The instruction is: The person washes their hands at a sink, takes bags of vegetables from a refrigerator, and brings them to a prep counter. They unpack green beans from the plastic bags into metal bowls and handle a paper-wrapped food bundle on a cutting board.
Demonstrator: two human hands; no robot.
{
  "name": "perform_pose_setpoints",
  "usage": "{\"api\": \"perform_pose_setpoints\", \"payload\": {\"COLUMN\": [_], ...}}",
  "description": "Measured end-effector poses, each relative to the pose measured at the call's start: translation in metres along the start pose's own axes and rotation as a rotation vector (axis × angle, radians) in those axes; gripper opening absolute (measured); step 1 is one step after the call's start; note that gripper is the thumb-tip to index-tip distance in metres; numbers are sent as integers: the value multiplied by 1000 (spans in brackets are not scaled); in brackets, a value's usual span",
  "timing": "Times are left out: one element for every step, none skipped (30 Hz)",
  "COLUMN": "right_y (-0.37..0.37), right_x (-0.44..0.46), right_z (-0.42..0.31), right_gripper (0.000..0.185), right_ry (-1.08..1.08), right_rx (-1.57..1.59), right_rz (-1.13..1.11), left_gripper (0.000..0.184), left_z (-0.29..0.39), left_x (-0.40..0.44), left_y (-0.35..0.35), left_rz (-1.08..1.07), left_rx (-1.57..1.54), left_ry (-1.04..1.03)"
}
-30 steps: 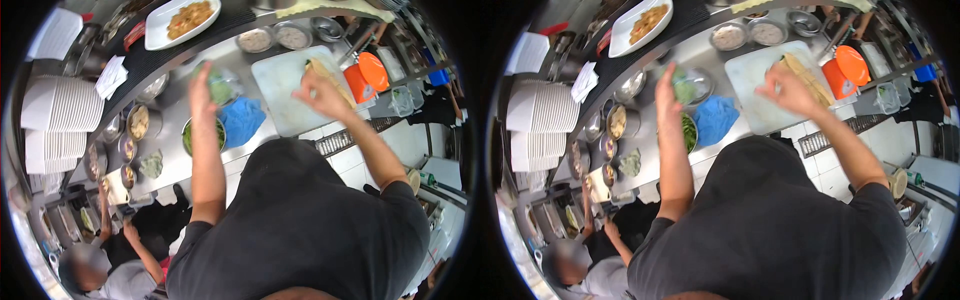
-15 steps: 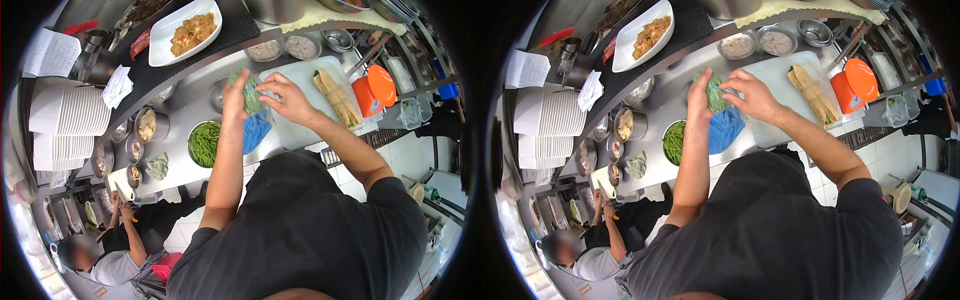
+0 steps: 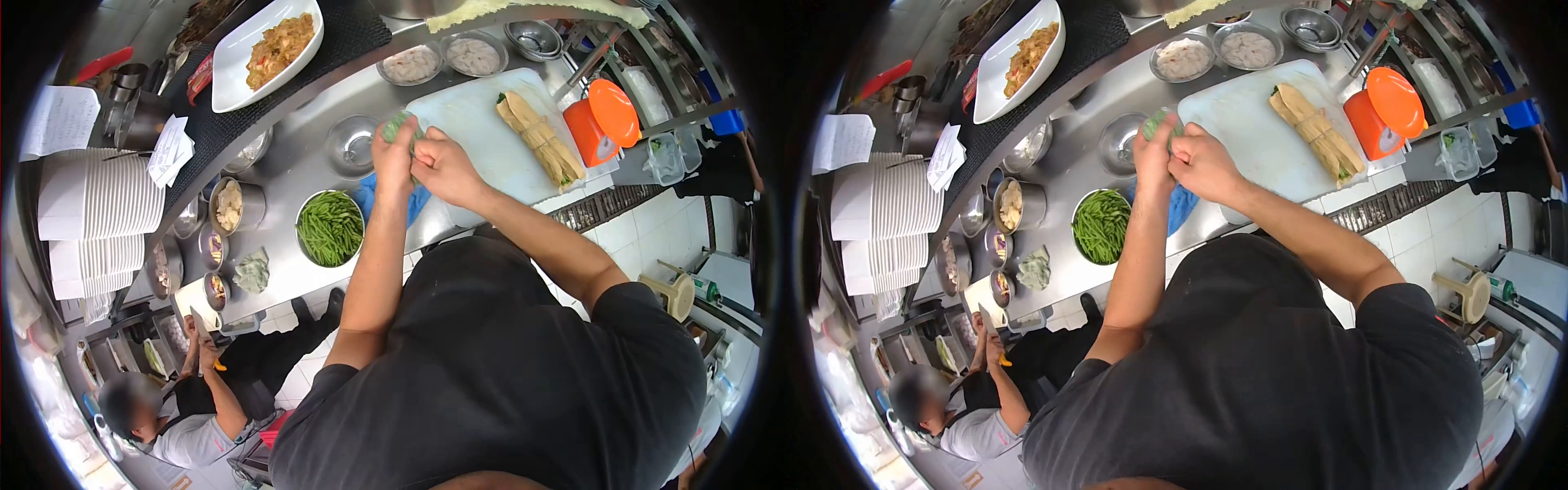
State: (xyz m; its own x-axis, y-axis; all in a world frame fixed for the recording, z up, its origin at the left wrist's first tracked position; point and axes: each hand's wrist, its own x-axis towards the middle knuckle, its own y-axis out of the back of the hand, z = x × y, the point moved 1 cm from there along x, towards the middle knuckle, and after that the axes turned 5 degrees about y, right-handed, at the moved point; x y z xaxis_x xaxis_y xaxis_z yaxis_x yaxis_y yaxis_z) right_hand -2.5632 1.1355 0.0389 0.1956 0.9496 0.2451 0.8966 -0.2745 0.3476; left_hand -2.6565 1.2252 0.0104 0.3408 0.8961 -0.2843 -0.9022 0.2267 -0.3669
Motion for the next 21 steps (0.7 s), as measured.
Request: {"api": "perform_pose_setpoints", "payload": {"right_y": [1,3,4,6,8,9,10,14,16,18,23,27,32,34,37,36,34,31,28,20,9], "right_x": [1,4,5,5,6,5,7,8,7,8,11,13,16,18,22,21,21,23,24,26,27], "right_z": [-1,-2,-4,-5,-6,-7,-5,0,0,2,3,2,1,-4,-11,-16,-19,-21,-23,-20,-11], "right_gripper": [23,23,24,25,27,28,29,29,29,28,26,25,21,22,22,24,25,26,27,25,23], "right_ry": [34,73,104,90,79,63,85,107,122,116,110,102,71,88,103,111,90,71,51,68,83], "right_rx": [21,42,64,130,194,263,281,299,319,338,356,373,244,105,-35,-171,-217,-265,-312,-338,-362], "right_rz": [0,4,5,23,36,49,40,33,26,-10,-43,-76,-167,-197,-222,-245,-252,-259,-270,-269,-265], "left_gripper": [21,21,21,21,21,21,22,22,22,23,25,26,26,29,32,35,40,44,49,53,56], "left_z": [-1,0,4,6,9,15,23,30,32,34,36,35,26,22,21,18,12,8,3,-2,0], "left_x": [2,7,6,3,1,-5,-10,-14,-17,-18,-18,-19,-11,-7,-4,-5,0,5,7,8,6], "left_y": [2,5,5,4,3,2,0,-1,-1,4,10,14,18,21,21,22,24,23,24,26,24], "left_rz": [-45,-94,-138,-188,-237,-282,-278,-275,-268,-296,-327,-358,-370,-346,-323,-300,-244,-189,-131,-87,-44], "left_rx": [-94,-184,-276,-336,-400,-461,-464,-466,-467,-397,-326,-256,-236,-180,-122,-62,-30,1,30,-4,-34], "left_ry": [104,204,311,338,360,384,369,356,348,339,333,328,326,261,198,144,115,85,56,56,57]}}
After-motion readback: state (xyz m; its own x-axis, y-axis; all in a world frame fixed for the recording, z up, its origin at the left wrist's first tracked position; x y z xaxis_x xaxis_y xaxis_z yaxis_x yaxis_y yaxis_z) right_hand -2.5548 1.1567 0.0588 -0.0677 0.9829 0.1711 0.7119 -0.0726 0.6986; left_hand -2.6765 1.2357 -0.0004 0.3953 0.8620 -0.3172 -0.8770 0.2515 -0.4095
